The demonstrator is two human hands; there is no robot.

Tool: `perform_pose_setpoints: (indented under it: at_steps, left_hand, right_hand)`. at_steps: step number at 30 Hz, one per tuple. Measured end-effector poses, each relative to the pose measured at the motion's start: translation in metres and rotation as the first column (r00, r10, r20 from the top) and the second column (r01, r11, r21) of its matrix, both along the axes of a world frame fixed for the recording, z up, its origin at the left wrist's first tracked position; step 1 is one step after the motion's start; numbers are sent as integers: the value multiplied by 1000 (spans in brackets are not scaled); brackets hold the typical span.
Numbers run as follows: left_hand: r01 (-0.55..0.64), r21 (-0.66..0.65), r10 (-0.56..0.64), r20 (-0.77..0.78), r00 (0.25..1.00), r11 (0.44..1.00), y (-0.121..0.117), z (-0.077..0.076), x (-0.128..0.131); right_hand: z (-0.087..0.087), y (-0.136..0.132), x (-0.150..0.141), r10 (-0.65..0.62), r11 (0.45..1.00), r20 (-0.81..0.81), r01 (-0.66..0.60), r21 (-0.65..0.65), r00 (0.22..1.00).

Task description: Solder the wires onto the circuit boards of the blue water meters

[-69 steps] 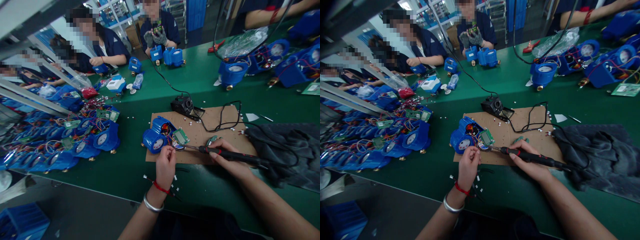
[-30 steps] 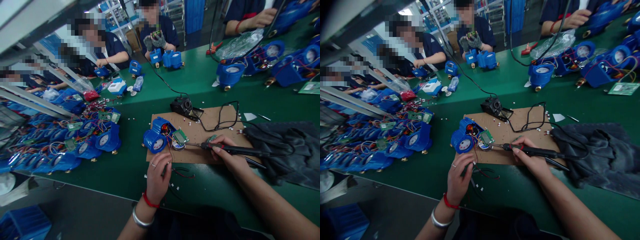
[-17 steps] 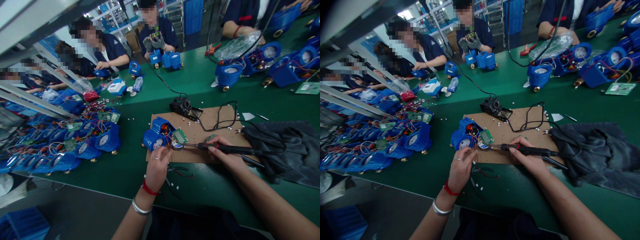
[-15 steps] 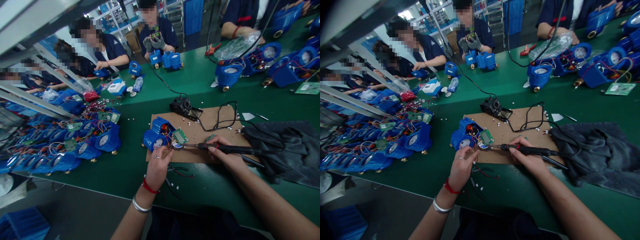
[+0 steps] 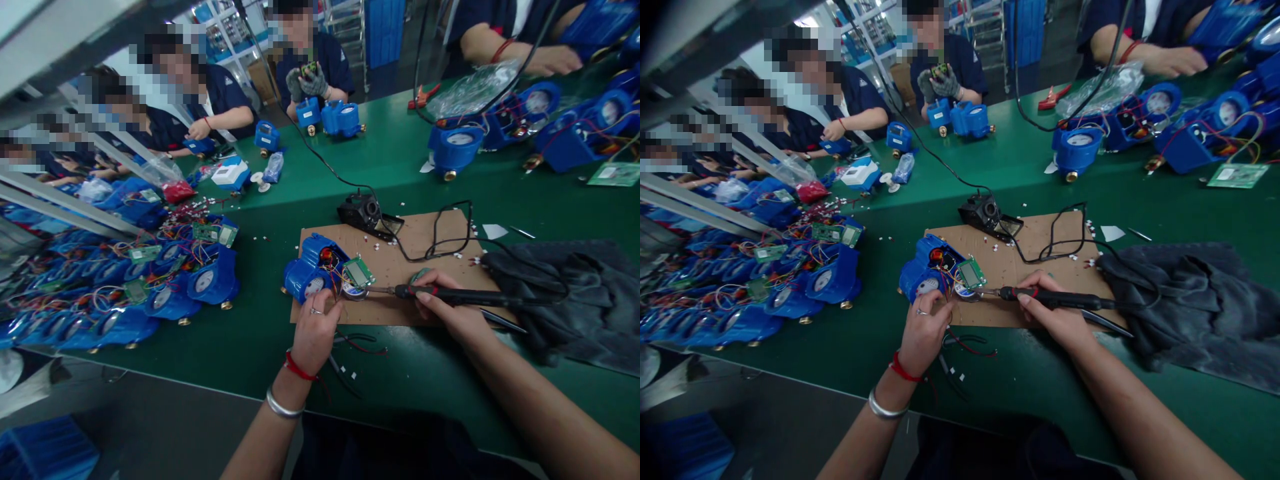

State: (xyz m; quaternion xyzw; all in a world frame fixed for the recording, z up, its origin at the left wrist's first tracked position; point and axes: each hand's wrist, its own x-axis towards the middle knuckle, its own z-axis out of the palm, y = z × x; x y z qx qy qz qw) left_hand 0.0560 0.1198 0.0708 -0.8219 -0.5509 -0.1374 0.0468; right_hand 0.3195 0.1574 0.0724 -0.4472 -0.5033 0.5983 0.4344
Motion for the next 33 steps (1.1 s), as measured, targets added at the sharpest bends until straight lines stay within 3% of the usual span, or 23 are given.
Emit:
perform_pose_setpoints:
  at_steps: [7, 14, 33]
  left_hand:
    - [33, 57, -34, 13, 999, 998, 0, 2, 2]
    - [82, -49, -82, -2, 997, 995, 10, 14, 10]
    - [64, -53, -61, 57, 997, 997, 13, 12, 13]
  right_hand:
    - [1, 1, 1, 19, 1000, 36, -20, 7, 999]
    - [0, 1, 2, 29, 1000, 47, -29, 0, 999]
    - [-1, 1, -1, 1, 1000, 39, 0, -4, 999]
